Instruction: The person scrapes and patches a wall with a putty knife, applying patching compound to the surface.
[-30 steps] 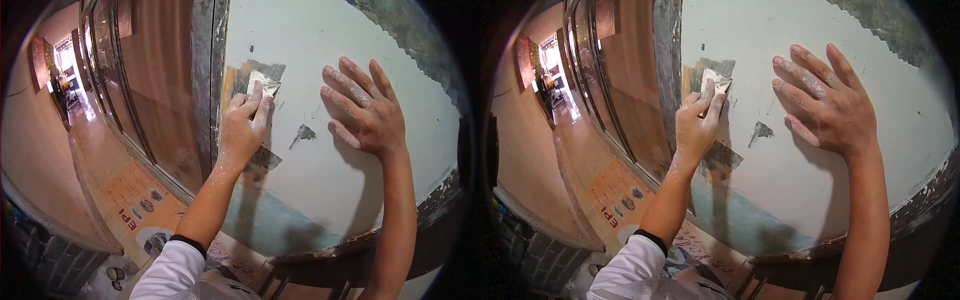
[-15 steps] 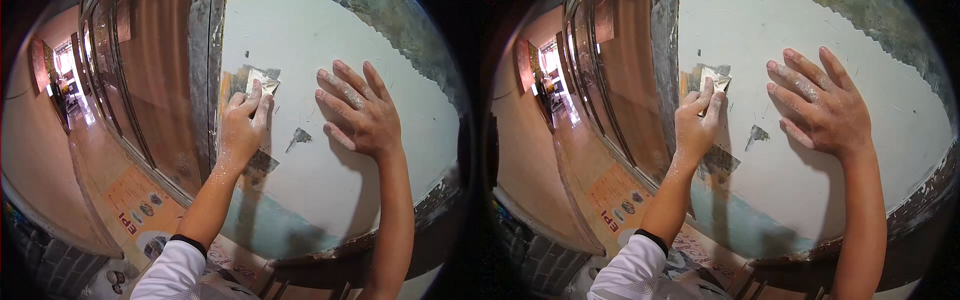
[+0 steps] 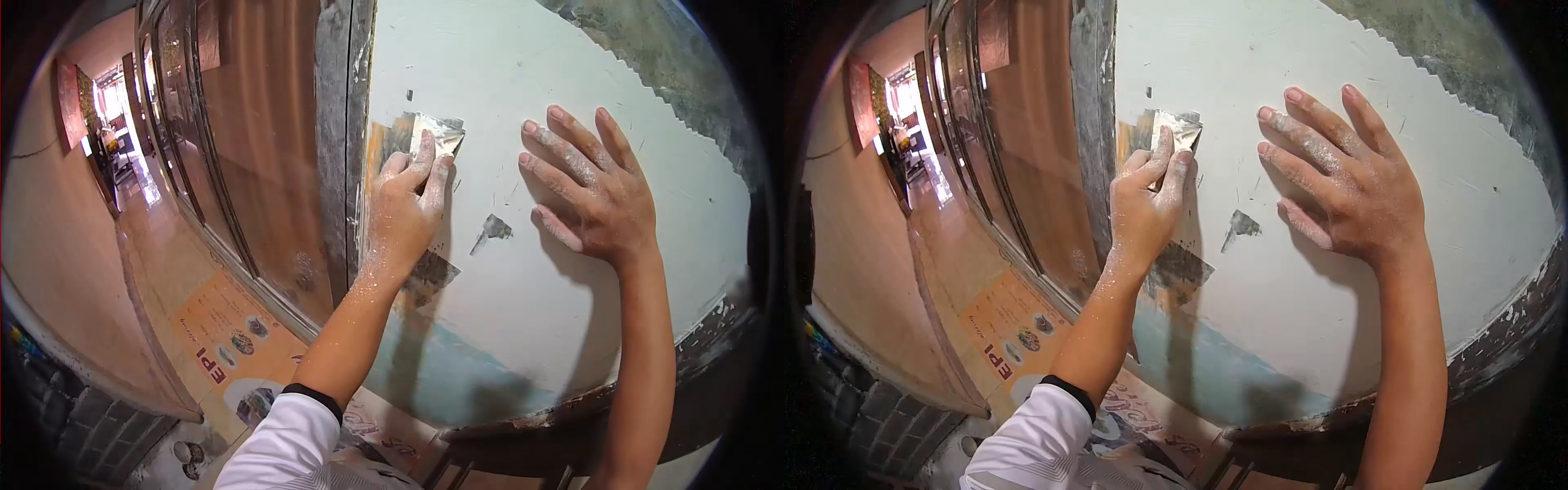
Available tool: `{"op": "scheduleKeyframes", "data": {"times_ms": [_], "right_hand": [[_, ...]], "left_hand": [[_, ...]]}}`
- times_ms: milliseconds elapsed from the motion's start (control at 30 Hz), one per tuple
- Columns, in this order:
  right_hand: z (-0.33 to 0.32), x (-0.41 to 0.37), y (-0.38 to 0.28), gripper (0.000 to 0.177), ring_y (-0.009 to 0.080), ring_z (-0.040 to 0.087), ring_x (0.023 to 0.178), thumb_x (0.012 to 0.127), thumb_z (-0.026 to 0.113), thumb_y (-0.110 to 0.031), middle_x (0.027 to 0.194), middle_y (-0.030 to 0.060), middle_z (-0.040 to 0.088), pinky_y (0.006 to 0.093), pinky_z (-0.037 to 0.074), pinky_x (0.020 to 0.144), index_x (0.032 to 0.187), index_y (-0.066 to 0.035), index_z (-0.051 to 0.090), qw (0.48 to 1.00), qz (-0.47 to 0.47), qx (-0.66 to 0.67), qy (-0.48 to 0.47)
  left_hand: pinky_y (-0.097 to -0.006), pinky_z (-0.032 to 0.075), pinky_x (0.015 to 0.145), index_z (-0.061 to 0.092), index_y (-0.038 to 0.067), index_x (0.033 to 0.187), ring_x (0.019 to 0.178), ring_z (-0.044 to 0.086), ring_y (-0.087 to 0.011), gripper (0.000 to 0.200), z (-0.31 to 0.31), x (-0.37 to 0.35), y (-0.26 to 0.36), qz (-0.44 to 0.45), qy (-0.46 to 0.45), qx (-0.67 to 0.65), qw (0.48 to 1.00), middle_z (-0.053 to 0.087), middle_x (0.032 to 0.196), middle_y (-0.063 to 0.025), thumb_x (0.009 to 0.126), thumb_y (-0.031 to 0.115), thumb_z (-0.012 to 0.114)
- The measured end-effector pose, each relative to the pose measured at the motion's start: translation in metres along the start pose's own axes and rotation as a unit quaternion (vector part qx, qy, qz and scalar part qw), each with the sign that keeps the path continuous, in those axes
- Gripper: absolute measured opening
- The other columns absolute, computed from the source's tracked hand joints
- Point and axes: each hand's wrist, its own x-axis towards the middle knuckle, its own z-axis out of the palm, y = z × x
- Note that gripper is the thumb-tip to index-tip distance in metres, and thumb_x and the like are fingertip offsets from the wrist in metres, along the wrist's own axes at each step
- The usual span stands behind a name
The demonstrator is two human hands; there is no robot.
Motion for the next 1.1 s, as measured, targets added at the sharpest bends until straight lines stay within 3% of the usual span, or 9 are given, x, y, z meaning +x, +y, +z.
{"op": "scheduleKeyframes", "data": {"times_ms": [67, 333, 400, 467, 767, 1000, 1033, 1100], "right_hand": [[-0.001, 0.001, 0.000, 0.056, 0.0139, 0.040, 0.153, 0.079, 0.082, -0.038, 0.158, -0.0108, 0.054, 0.0446, 0.017, 0.136, 0.133, -0.031, 0.068, 1.000, 0.002, 0.000, -0.006], [0.000, 0.001, -0.001, 0.055, 0.0135, 0.040, 0.153, 0.080, 0.083, -0.039, 0.158, -0.0113, 0.054, 0.0451, 0.017, 0.136, 0.133, -0.032, 0.068, 1.000, 0.006, 0.003, -0.008], [0.000, 0.000, 0.001, 0.055, 0.0132, 0.040, 0.153, 0.080, 0.083, -0.040, 0.158, -0.0119, 0.054, 0.0450, 0.017, 0.136, 0.132, -0.032, 0.068, 1.000, 0.005, 0.004, -0.011], [0.001, -0.001, 0.002, 0.062, 0.0218, 0.043, 0.153, 0.077, 0.082, -0.034, 0.158, -0.0053, 0.055, 0.0520, 0.021, 0.134, 0.136, -0.027, 0.066, 1.000, -0.011, 0.003, -0.011], [0.000, -0.001, 0.002, 0.059, 0.0245, 0.044, 0.152, 0.077, 0.080, -0.034, 0.157, -0.0035, 0.057, 0.0539, 0.023, 0.132, 0.135, -0.025, 0.068, 1.000, -0.008, 0.001, -0.020], [0.000, 0.000, 0.003, 0.061, 0.0249, 0.045, 0.152, 0.077, 0.079, -0.034, 0.156, -0.0010, 0.059, 0.0536, 0.023, 0.132, 0.136, -0.023, 0.068, 0.999, -0.023, -0.013, -0.018], [0.000, 0.000, 0.002, 0.058, 0.0171, 0.043, 0.152, 0.075, 0.083, -0.035, 0.156, -0.0078, 0.057, 0.0474, 0.019, 0.135, 0.131, -0.028, 0.069, 1.000, -0.009, -0.012, -0.009], [-0.002, 0.001, 0.002, 0.058, 0.0176, 0.043, 0.152, 0.075, 0.083, -0.035, 0.156, -0.0075, 0.057, 0.0479, 0.019, 0.135, 0.132, -0.028, 0.069, 1.000, -0.013, -0.012, -0.012]], "left_hand": [[-0.0349, 0.047, 0.068, 0.069, 0.001, 0.136, 0.070, 0.057, -0.0198, 0.041, 0.002, 0.006, 0.009, -0.027, -0.003, 0.010, 1.000, 0.059, 0.079, -0.0129, 0.101, 0.022, 0.073], [-0.0351, 0.047, 0.067, 0.068, 0.000, 0.136, 0.070, 0.055, -0.0199, 0.042, 0.002, -0.001, -0.002, 0.000, 0.016, -0.027, 0.999, 0.060, 0.080, -0.0131, 0.100, 0.019, 0.074], [-0.0342, 0.048, 0.067, 0.068, -0.001, 0.136, 0.070, 0.056, -0.0199, 0.041, -0.001, -0.013, -0.010, -0.007, 0.003, -0.015, 1.000, 0.060, 0.080, -0.0127, 0.099, 0.016, 0.074], [-0.0332, 0.048, 0.068, 0.069, -0.001, 0.136, 0.070, 0.056, -0.0208, 0.040, -0.006, -0.029, -0.025, 0.001, -0.021, -0.017, 1.000, 0.060, 0.081, -0.0131, 0.098, 0.012, 0.075], [-0.0344, 0.049, 0.066, 0.071, 0.001, 0.134, 0.070, 0.057, -0.0247, 0.041, -0.019, -0.128, -0.102, -0.014, -0.064, -0.002, 0.998, 0.058, 0.082, -0.0130, 0.094, 0.008, 0.078], [-0.0360, 0.051, 0.066, 0.071, 0.004, 0.136, 0.071, 0.059, -0.0268, 0.043, -0.013, -0.150, -0.117, -0.043, -0.054, -0.019, 0.997, 0.058, 0.084, -0.0134, 0.093, 0.010, 0.080], [-0.0362, 0.051, 0.066, 0.071, 0.004, 0.136, 0.071, 0.059, -0.0272, 0.044, -0.013, -0.146, -0.115, -0.030, -0.051, -0.019, 0.998, 0.058, 0.084, -0.0134, 0.093, 0.010, 0.080], [-0.0367, 0.051, 0.066, 0.071, 0.004, 0.135, 0.071, 0.059, -0.0283, 0.045, -0.015, -0.139, -0.110, -0.018, -0.052, -0.006, 0.998, 0.058, 0.084, -0.0134, 0.092, 0.010, 0.081]]}}
